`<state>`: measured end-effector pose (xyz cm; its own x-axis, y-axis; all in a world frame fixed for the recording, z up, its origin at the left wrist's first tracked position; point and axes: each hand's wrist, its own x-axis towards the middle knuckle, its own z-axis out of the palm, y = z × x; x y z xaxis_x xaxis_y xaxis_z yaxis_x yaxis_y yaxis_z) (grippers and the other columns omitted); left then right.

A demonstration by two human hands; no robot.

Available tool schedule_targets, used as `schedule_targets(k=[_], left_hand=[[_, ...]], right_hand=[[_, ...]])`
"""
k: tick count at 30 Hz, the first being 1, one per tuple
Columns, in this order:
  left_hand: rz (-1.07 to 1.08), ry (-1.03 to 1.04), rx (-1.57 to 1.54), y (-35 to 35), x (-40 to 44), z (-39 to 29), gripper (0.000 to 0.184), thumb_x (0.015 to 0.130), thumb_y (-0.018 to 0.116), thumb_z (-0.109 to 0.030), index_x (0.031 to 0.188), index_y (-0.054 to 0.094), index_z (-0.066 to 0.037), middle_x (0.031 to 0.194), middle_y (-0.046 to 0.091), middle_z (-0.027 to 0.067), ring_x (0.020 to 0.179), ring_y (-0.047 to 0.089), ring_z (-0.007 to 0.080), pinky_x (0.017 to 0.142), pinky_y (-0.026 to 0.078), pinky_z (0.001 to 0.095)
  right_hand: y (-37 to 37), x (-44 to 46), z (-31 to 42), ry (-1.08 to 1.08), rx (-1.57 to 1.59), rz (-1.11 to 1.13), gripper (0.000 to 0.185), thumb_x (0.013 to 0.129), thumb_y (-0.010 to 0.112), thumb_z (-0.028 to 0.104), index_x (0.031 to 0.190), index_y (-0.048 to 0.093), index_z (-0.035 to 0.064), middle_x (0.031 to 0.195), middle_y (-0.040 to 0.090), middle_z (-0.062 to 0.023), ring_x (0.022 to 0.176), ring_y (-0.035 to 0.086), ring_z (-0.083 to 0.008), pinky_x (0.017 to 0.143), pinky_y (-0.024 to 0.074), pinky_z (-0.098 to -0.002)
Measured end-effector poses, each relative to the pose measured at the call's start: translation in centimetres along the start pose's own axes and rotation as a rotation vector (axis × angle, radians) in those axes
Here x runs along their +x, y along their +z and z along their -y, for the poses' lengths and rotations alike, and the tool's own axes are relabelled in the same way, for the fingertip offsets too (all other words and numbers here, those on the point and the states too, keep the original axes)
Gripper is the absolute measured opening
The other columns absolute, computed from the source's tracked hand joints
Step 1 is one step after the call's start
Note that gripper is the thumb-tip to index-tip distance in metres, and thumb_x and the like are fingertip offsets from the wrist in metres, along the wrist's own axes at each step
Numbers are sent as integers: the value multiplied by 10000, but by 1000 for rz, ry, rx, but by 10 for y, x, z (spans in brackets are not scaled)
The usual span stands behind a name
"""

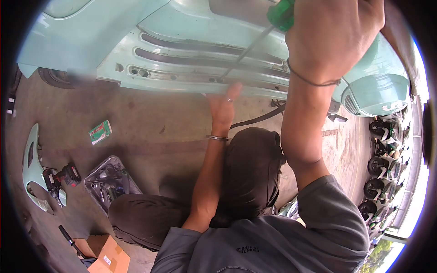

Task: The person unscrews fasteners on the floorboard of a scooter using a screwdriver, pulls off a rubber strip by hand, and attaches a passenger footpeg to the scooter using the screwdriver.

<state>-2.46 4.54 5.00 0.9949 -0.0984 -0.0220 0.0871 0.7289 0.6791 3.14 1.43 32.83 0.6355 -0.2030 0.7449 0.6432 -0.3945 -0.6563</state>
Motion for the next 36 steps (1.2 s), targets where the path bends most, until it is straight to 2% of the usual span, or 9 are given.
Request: schedule_targets(k=[5, 8, 11, 16, 18, 26, 33, 35, 36], left_hand=[[14, -31, 36, 0, -1, -9, 471, 781, 750, -147, 1165, 538, 24, 1037, 588, 59, 911, 564, 135, 843, 464, 286], [17, -57, -64, 4, -4, -16, 484, 783, 749, -148, 1182, 533, 23, 1059, 589, 66, 935, 564, 140, 865, 459, 289], [45, -3, -95, 3, 0, -19, 492, 790, 736, -111, 1211, 518, 20, 1098, 583, 73, 996, 553, 146, 897, 442, 293], [114, -12, -36, 3, -1, -20, 513, 783, 729, -69, 1236, 505, 21, 1114, 584, 67, 1012, 553, 151, 929, 430, 300], [123, -58, -66, 3, -2, -24, 549, 783, 730, -73, 1265, 485, 17, 1143, 571, 72, 1037, 543, 159, 940, 427, 304], [27, 11, -8, 6, -3, -16, 792, 752, 764, -126, 1405, 332, -8, 1277, 477, 96, 1149, 487, 206, 1008, 396, 339], [24, 86, 225, 0, 0, 10, 742, 792, 737, -263, 1377, 357, -8, 1253, 478, 110, 1114, 516, 218, 988, 422, 343], [-93, 31, -83, 8, -4, 10, 579, 865, 701, -169, 1334, 446, 55, 1328, 492, 133, 1191, 468, 226, 1047, 357, 378], [-87, 51, 139, 9, -4, 9, 706, 867, 653, -398, 1380, 366, -7, 1297, 464, 128, 1135, 513, 213, 988, 434, 370]], right_hand=[[20, -5, 19, -41, 422, 97, 410, 995, 510, 379, 1218, 548, 37, 990, 623, -136, 799, 628, -198, 671, 519, -351], [-3, 13, -7, 112, 1121, 719, 412, 1011, 453, 434, 1287, 519, 136, 1083, 631, -124, 931, 642, -231, 779, 551, -409], [-15, 21, -35, -72, 1165, 982, 416, 1007, 504, 346, 1355, 468, 122, 870, 618, -47, 649, 623, -156, 501, 522, -277], [59, -22, 29, -79, 109, -169, 385, 914, 605, 150, 1250, 510, -13, 626, 488, -6, 454, 433, -82, 398, 364, -227], [65, -27, 33, -156, -98, -314, 360, 906, 617, 154, 1205, 535, -29, 606, 485, 2, 453, 429, -72, 403, 359, -222], [46, -11, 38, 53, 57, -153, 325, 916, 679, 232, 1115, 589, -7, 636, 522, 10, 480, 472, -65, 424, 386, -210], [-47, 6, 80, -390, -129, -117, 310, 945, 608, 241, 1163, 587, 20, 715, 511, 8, 529, 495, -80, 438, 399, -207], [-74, 5, 98, -363, -130, -112, 291, 951, 594, 228, 1172, 591, 39, 726, 508, 13, 538, 492, -77, 448, 401, -205], [-85, 8, 95, -375, -101, -197, 284, 951, 596, 231, 1163, 591, 43, 719, 503, 13, 531, 488, -75, 438, 395, -203]])
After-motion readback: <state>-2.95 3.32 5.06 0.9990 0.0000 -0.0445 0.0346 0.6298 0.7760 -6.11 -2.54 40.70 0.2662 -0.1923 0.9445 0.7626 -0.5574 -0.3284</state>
